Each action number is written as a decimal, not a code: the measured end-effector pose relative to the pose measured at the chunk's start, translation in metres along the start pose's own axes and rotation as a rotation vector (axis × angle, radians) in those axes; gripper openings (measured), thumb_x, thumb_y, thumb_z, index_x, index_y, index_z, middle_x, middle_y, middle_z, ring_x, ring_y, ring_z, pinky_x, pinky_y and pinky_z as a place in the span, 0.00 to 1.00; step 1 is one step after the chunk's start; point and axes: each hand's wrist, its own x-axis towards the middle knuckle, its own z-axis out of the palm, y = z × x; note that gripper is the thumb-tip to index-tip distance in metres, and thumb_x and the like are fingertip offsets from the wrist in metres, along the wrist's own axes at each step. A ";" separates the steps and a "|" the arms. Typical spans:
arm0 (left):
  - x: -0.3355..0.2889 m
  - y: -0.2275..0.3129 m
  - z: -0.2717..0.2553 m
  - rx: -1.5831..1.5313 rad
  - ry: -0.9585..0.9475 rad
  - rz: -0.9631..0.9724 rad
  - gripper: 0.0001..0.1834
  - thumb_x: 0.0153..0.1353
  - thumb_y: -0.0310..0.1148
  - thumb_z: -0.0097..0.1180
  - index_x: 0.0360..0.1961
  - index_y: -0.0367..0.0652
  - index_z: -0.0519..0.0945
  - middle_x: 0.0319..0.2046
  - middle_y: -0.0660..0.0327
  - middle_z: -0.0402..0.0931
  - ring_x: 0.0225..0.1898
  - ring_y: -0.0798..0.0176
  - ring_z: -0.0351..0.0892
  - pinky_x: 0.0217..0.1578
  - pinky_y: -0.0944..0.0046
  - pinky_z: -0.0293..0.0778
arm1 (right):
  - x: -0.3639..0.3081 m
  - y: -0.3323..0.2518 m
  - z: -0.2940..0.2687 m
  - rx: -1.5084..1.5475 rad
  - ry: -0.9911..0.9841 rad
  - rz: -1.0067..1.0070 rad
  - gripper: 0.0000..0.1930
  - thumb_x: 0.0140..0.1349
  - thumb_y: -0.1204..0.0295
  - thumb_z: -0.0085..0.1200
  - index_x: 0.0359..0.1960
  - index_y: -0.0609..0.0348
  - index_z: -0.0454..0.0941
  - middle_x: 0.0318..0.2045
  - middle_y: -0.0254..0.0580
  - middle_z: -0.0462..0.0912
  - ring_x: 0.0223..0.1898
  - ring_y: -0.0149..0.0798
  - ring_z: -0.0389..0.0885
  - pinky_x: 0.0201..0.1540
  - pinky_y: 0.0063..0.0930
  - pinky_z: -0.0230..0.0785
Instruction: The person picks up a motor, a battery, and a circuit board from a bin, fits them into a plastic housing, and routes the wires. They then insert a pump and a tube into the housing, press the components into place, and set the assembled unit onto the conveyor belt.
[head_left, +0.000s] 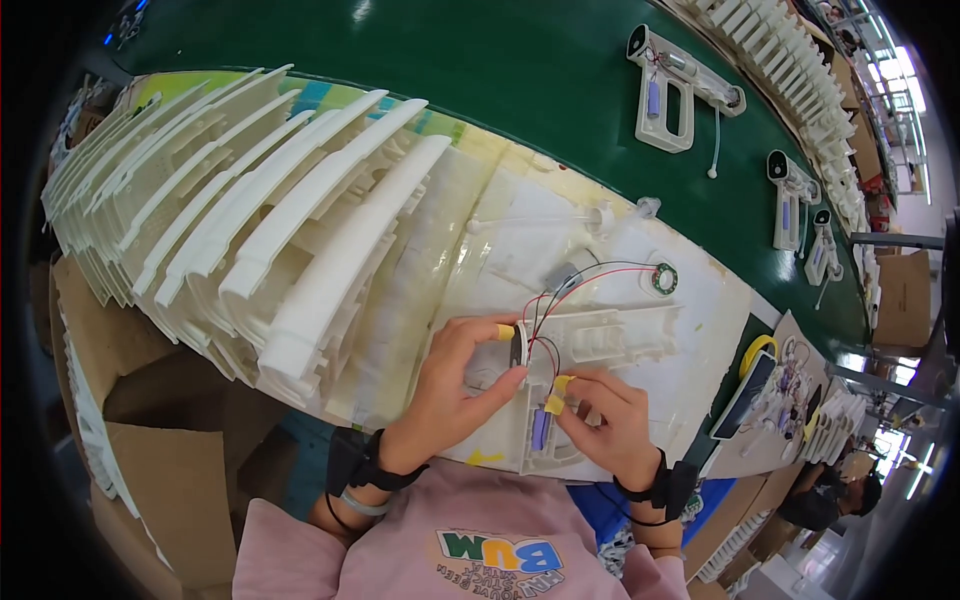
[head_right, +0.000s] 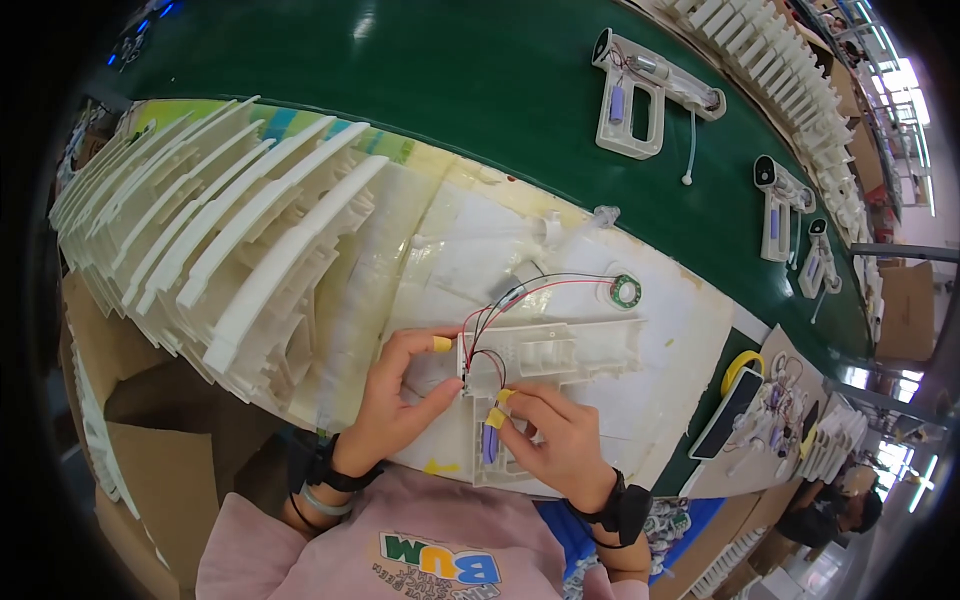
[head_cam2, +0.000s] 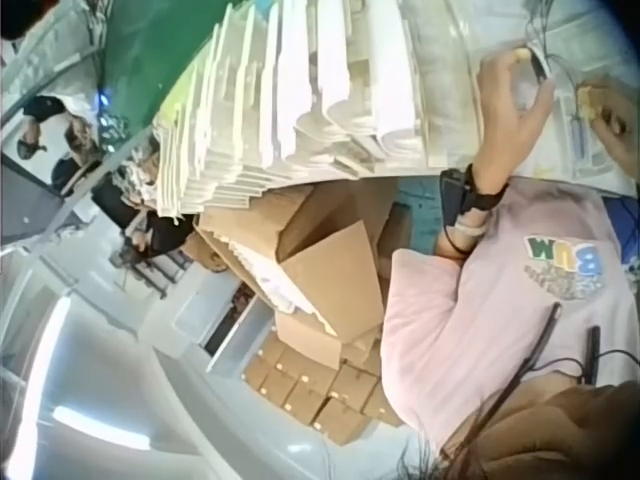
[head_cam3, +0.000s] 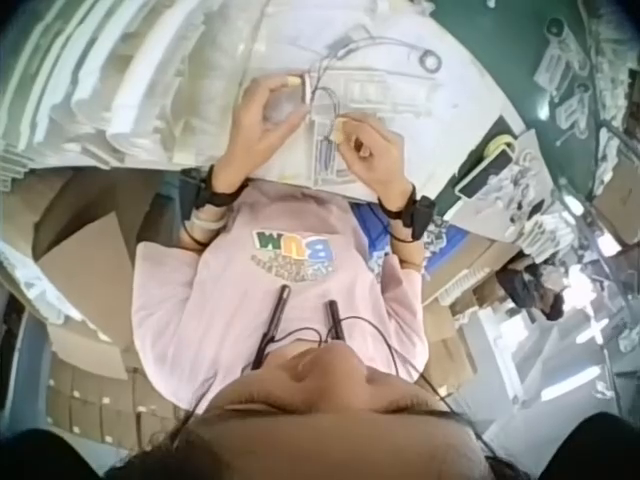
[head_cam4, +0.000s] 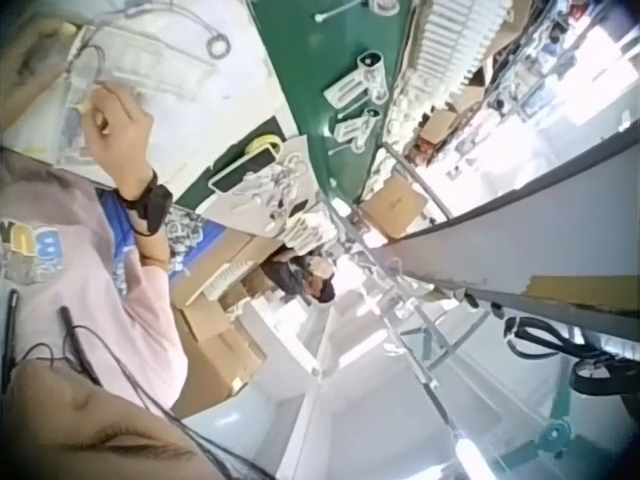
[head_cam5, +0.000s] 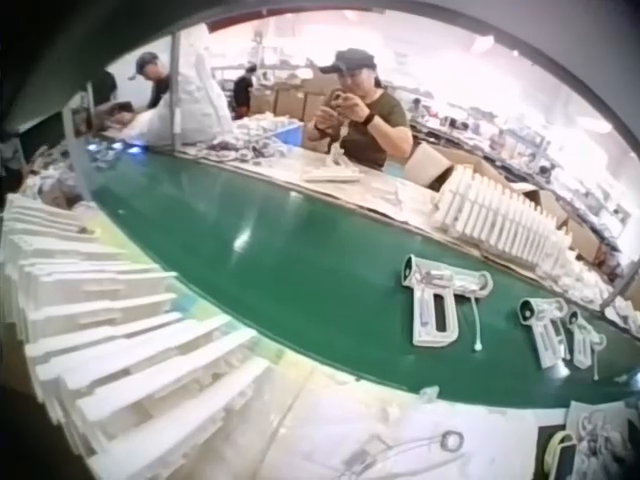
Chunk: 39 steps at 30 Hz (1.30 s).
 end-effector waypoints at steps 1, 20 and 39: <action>0.000 0.000 0.000 0.000 0.003 0.001 0.21 0.52 0.25 0.66 0.47 0.38 0.74 0.50 0.54 0.77 0.52 0.53 0.73 0.54 0.58 0.67 | 0.001 0.001 0.002 -0.039 0.015 -0.022 0.10 0.49 0.85 0.60 0.34 0.64 0.78 0.40 0.43 0.83 0.22 0.32 0.79 0.24 0.20 0.72; 0.003 0.002 -0.002 0.016 -0.036 -0.010 0.23 0.52 0.22 0.64 0.50 0.37 0.72 0.52 0.55 0.75 0.53 0.59 0.73 0.55 0.62 0.66 | 0.005 -0.011 0.005 -0.296 0.031 -0.028 0.08 0.49 0.84 0.58 0.32 0.60 0.79 0.33 0.38 0.77 0.22 0.33 0.79 0.24 0.26 0.71; 0.001 0.011 -0.004 0.087 -0.016 -0.067 0.24 0.52 0.26 0.65 0.52 0.38 0.73 0.47 0.55 0.76 0.51 0.57 0.74 0.52 0.62 0.67 | 0.069 0.029 -0.111 -0.239 0.218 0.092 0.18 0.50 0.83 0.57 0.46 0.64 0.73 0.58 0.52 0.73 0.59 0.49 0.71 0.61 0.35 0.62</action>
